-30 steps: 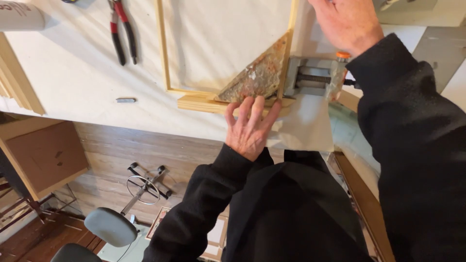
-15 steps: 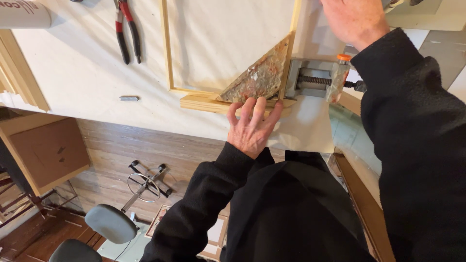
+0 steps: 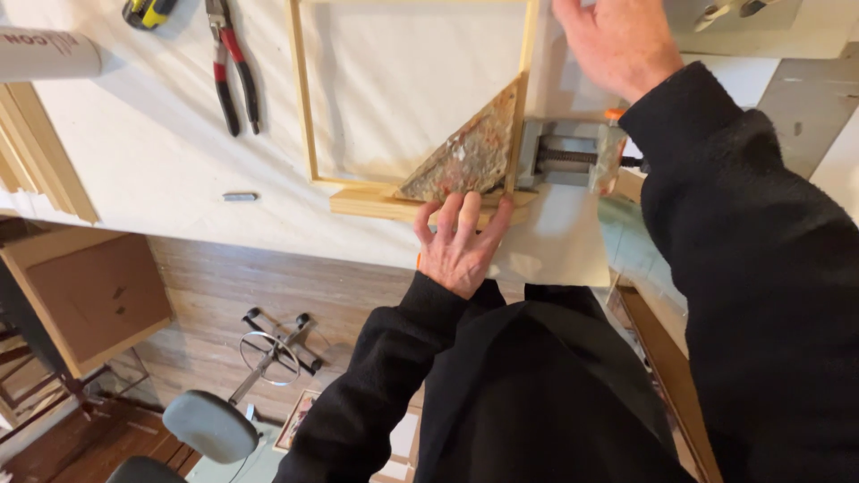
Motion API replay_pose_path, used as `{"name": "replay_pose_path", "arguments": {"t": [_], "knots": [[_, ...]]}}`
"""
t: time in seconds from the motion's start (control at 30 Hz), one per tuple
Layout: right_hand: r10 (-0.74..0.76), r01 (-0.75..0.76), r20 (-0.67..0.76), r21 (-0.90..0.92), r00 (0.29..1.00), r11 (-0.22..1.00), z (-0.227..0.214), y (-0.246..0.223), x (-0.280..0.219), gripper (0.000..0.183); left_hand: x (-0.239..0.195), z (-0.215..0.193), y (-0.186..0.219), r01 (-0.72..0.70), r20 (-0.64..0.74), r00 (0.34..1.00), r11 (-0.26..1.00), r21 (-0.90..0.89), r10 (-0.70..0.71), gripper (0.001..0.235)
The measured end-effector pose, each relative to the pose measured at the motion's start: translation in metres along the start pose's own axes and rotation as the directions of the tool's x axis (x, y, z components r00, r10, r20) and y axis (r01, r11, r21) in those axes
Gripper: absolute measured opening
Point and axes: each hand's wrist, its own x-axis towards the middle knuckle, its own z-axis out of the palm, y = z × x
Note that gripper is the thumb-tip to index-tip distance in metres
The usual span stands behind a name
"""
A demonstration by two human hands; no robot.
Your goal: The person applies wood glue to the end of a wooden strip, then fits the glued strip into a corner of a picture frame held in a corner clamp on the workbench. They tighten the clamp screw, align the mitered joint against a triangular guide, and press the pieces together while adjusting the frame.
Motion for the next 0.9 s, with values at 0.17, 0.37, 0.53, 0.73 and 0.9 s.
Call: {"name": "replay_pose_path", "arguments": {"t": [0.17,0.37,0.53,0.73,0.9], "knots": [[-0.074,0.122,-0.119,0.47,0.99,0.874,-0.098,-0.025,-0.048,0.022,0.001,0.001,0.002,0.013,-0.006,1.0,1.0,0.002,-0.013,0.045],[-0.24,0.242,-0.174,-0.008,0.955,0.97,-0.108,0.004,-0.15,0.048,-0.004,0.004,0.003,0.058,-0.022,0.998,0.998,-0.005,-0.058,0.043],[-0.242,0.241,-0.111,-0.028,0.964,0.97,-0.068,0.049,-0.199,0.036,-0.006,0.004,0.005,0.045,-0.009,0.999,0.999,-0.01,-0.045,0.044],[0.488,-0.651,0.457,0.661,0.743,0.373,-0.011,0.117,-0.227,0.037,-0.007,0.001,0.009,0.054,0.017,0.998,0.998,-0.017,-0.054,0.044],[-0.21,0.21,-0.068,-0.006,0.975,0.978,-0.105,0.021,-0.166,0.047,-0.005,0.01,0.007,0.061,-0.109,0.992,0.998,-0.004,-0.061,0.041]]}}
